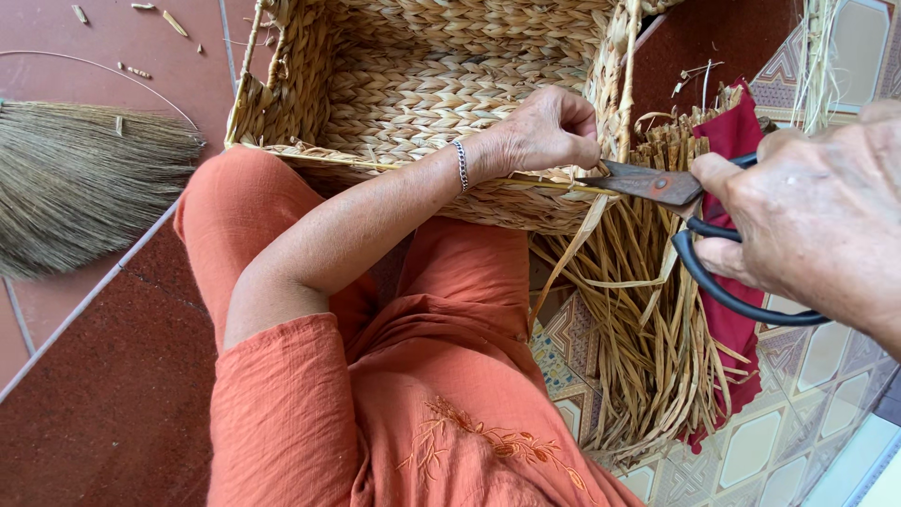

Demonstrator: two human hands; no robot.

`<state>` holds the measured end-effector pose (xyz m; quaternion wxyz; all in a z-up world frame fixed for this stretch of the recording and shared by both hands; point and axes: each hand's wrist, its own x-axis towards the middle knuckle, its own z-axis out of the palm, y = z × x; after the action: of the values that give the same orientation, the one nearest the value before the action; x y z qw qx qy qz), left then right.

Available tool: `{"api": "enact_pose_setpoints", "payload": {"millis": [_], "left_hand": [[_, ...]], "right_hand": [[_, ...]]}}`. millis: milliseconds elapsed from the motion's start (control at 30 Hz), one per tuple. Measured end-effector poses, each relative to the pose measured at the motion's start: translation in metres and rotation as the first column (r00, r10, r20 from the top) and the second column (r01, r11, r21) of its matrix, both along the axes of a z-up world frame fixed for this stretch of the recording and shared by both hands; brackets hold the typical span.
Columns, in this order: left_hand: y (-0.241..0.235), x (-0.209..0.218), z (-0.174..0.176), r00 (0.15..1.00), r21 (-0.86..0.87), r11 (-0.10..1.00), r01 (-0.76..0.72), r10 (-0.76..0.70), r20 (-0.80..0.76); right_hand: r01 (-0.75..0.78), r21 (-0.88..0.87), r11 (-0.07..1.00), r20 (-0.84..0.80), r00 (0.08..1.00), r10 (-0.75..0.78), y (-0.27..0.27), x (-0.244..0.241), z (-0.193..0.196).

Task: The person weaves a rectangular basket using dried palm strips, interlacing them along the rim and trimming excess with scissors. The person sits on the floor and works on the basket placed on their lap.

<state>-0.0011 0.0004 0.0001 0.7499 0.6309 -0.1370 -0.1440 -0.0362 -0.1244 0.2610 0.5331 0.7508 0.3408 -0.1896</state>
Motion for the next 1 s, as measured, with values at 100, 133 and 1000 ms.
{"api": "enact_pose_setpoints", "payload": {"millis": [100, 133, 1000], "left_hand": [[0.0, -0.001, -0.001, 1.0, -0.046, 0.999, -0.011, 0.012, 0.016], [-0.001, -0.001, -0.002, 1.0, -0.066, 0.998, -0.014, 0.015, 0.019], [-0.041, 0.03, -0.041, 0.983, 0.085, 0.993, 0.082, -0.067, -0.17]], "right_hand": [[-0.044, -0.026, 0.999, 0.009, 0.999, 0.045, 0.01, 0.0, 0.0], [-0.057, -0.023, 0.998, -0.01, 0.998, 0.057, 0.012, 0.0, 0.0], [-0.41, -0.095, 0.907, 0.157, 0.894, 0.421, 0.027, -0.014, -0.001]]}}
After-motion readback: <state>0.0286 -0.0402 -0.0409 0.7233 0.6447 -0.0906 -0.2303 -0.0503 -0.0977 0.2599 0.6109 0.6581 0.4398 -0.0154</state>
